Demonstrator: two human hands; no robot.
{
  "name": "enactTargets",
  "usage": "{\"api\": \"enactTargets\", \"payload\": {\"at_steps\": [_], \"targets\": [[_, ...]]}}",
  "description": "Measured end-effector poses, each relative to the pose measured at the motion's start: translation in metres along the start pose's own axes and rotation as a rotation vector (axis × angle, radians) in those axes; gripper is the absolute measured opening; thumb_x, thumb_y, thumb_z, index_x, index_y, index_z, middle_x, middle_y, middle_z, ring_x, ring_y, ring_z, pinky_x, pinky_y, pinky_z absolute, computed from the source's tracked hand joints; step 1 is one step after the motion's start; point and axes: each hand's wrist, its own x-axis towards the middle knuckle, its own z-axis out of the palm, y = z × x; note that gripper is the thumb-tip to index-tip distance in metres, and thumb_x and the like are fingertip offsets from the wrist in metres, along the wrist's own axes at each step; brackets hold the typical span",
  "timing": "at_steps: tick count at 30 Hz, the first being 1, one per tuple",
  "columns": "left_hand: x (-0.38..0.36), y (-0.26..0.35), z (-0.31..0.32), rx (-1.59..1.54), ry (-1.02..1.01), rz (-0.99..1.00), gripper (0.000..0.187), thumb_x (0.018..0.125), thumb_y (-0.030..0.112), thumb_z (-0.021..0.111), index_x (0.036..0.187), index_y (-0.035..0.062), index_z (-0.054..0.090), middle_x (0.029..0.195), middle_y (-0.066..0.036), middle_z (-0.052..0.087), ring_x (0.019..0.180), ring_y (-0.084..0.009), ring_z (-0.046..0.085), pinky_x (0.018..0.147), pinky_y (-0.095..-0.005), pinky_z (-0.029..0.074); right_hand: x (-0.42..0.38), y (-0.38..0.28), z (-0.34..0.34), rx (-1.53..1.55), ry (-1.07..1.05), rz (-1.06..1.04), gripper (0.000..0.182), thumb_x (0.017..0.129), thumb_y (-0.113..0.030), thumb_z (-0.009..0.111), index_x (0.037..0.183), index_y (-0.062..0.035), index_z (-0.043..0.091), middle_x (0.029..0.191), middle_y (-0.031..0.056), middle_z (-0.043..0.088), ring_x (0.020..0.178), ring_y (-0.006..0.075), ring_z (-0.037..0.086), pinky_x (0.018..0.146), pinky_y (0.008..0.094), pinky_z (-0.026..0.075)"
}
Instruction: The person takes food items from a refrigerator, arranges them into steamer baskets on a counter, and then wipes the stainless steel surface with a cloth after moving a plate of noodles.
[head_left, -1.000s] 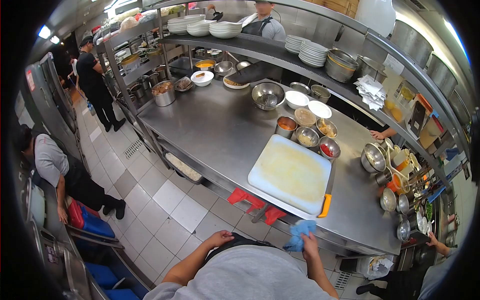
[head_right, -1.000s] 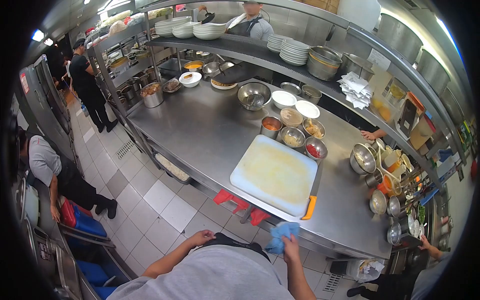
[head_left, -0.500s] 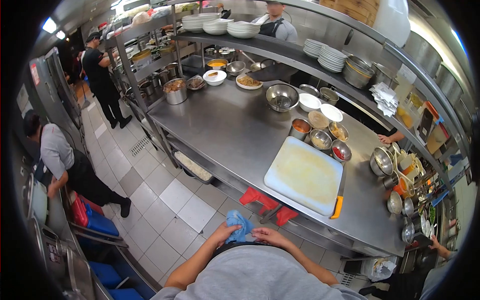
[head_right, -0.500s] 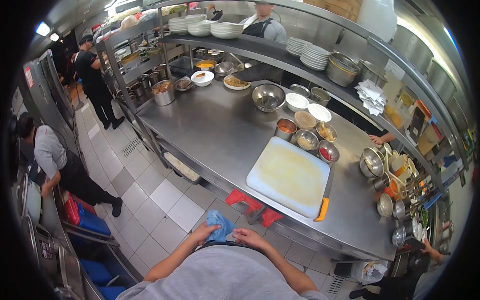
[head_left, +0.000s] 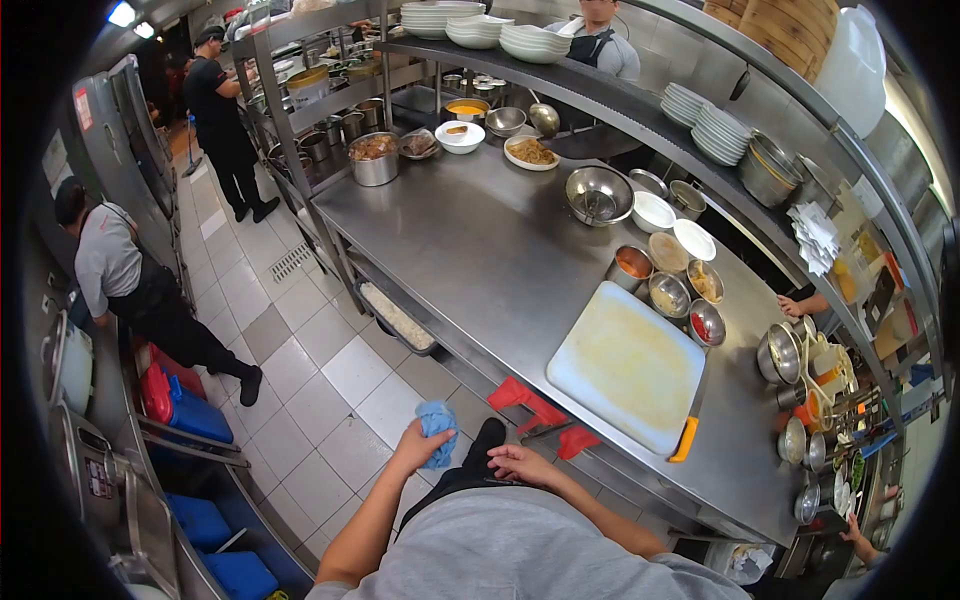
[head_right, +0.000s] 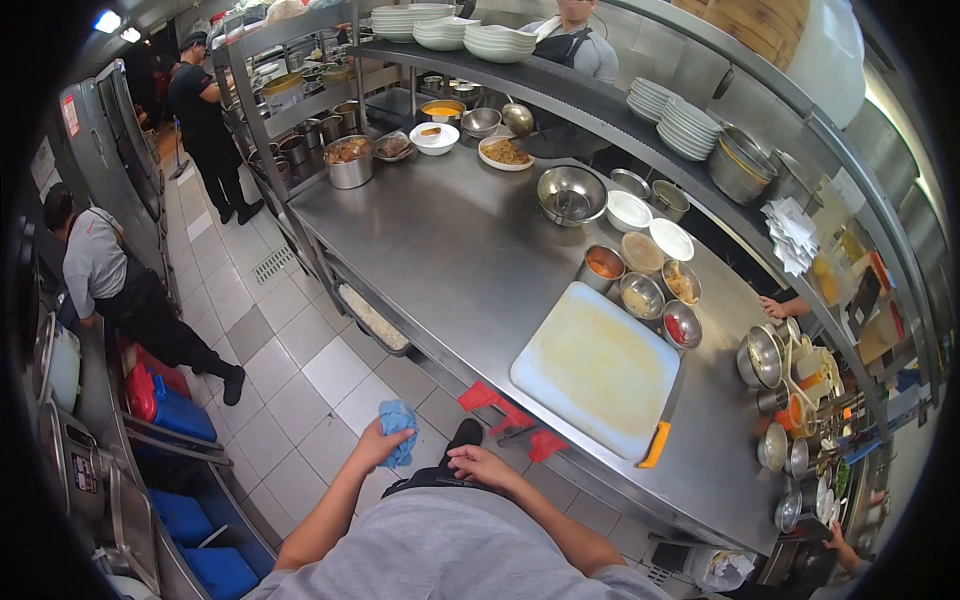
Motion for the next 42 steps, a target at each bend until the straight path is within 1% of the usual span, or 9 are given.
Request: {"api": "enactTargets", "payload": {"at_steps": [1, 3, 9, 12, 15, 21, 33, 35, 42], "targets": [[0.014, 0.010, -0.002, -0.002, 0.002, -0.003, 0.042, 0.080, 0.026, 0.078, 0.110, 0.0018, 0.062, 0.100, -0.011, 0.067, 0.088, -0.0191, 0.065, 0.077, -0.0338, 0.054, 0.004, -0.007, -0.002, -0.025, -0.008, 0.001, 0.039, 0.099, -0.031, 0.057, 0.132, -0.0103, 0.053, 0.118, 0.0062, 0.062, 0.096, 0.0130, 0.060, 0.081, 0.0270, 0.049], [0.048, 0.039, -0.005, 0.660, 0.204, 0.387, 0.052, 0.075, 0.028, 0.080, 0.113, -0.0016, 0.060, 0.118, -0.020, 0.060, 0.105, -0.0303, 0.062, 0.089, -0.0386, 0.051, 0.011, -0.017, -0.007, -0.045, -0.016, 0.000, 0.039, 0.099, -0.031, 0.056, 0.132, -0.0102, 0.053, 0.118, 0.0064, 0.062, 0.096, 0.0130, 0.060, 0.081, 0.0268, 0.049], [0.152, 0.169, 0.020, 0.809, -0.066, 0.566, 0.077, 0.066, 0.036, 0.084, 0.127, 0.0001, 0.053, 0.135, -0.025, 0.047, 0.123, -0.0402, 0.050, 0.101, -0.0434, 0.043, 0.025, -0.067, -0.035, -0.079, -0.017, -0.044, 0.038, 0.099, -0.030, 0.057, 0.129, -0.0071, 0.055, 0.116, 0.0056, 0.062, 0.093, 0.0122, 0.060, 0.079, 0.0267, 0.049], [0.212, 0.180, 0.045, 1.041, -0.351, 0.530, 0.096, 0.068, 0.042, 0.083, 0.148, 0.0192, 0.036, 0.155, -0.019, 0.028, 0.138, -0.0482, 0.029, 0.112, -0.0506, 0.032, 0.038, -0.089, -0.063, -0.133, -0.032, -0.057, 0.036, 0.100, -0.026, 0.055, 0.130, -0.0068, 0.054, 0.120, 0.0069, 0.062, 0.101, 0.0123, 0.060, 0.087, 0.0276, 0.049], [0.235, 0.180, 0.085, 1.190, -0.295, 0.608, 0.081, 0.074, 0.041, 0.078, 0.145, 0.0226, 0.043, 0.156, -0.013, 0.029, 0.140, -0.0447, 0.027, 0.111, -0.0573, 0.030, 0.060, -0.103, -0.090, -0.266, -0.060, -0.169, 0.038, 0.100, -0.023, 0.055, 0.130, -0.0009, 0.053, 0.122, 0.0096, 0.061, 0.117, 0.0160, 0.056, 0.098, 0.0300, 0.046], [0.263, 0.125, 0.099, 1.199, -0.307, 0.873, 0.046, 0.086, 0.025, 0.066, 0.131, 0.0245, 0.058, 0.152, -0.004, 0.037, 0.141, -0.0354, 0.030, 0.111, -0.0591, 0.028, 0.088, -0.164, -0.114, -0.378, -0.144, -0.181, 0.041, 0.100, -0.026, 0.057, 0.131, -0.0007, 0.053, 0.123, 0.0085, 0.060, 0.117, 0.0154, 0.056, 0.101, 0.0293, 0.043], [0.355, 0.144, -0.043, 1.103, 0.163, 0.686, 0.037, 0.080, 0.015, 0.065, 0.117, 0.0192, 0.065, 0.139, -0.006, 0.051, 0.133, -0.0316, 0.042, 0.108, -0.0577, 0.031, 0.117, -0.202, -0.125, -0.162, 0.108, -0.110, 0.037, 0.099, -0.028, 0.058, 0.127, -0.0038, 0.059, 0.116, 0.0046, 0.063, 0.108, 0.0127, 0.057, 0.096, 0.0280, 0.045], [0.377, 0.149, -0.076, 1.133, 0.341, 0.636, 0.038, 0.079, 0.019, 0.067, 0.117, 0.0186, 0.066, 0.136, -0.010, 0.052, 0.131, -0.0320, 0.043, 0.107, -0.0575, 0.032, 0.122, -0.207, -0.119, -0.046, 0.190, -0.134, 0.037, 0.098, -0.026, 0.059, 0.127, -0.0027, 0.057, 0.107, 0.0011, 0.064, 0.093, 0.0087, 0.058, 0.084, 0.0249, 0.048], [0.421, 0.199, -0.165, 0.982, 0.328, 0.436, 0.041, 0.076, 0.026, 0.070, 0.115, 0.0151, 0.066, 0.130, -0.015, 0.054, 0.127, -0.0342, 0.045, 0.103, -0.0550, 0.032, 0.163, -0.256, -0.110, 0.116, 0.324, -0.202, 0.054, 0.097, -0.031, 0.059, 0.141, -0.0055, 0.041, 0.114, 0.0083, 0.065, 0.091, 0.0145, 0.062, 0.081, 0.0298, 0.051]]}}
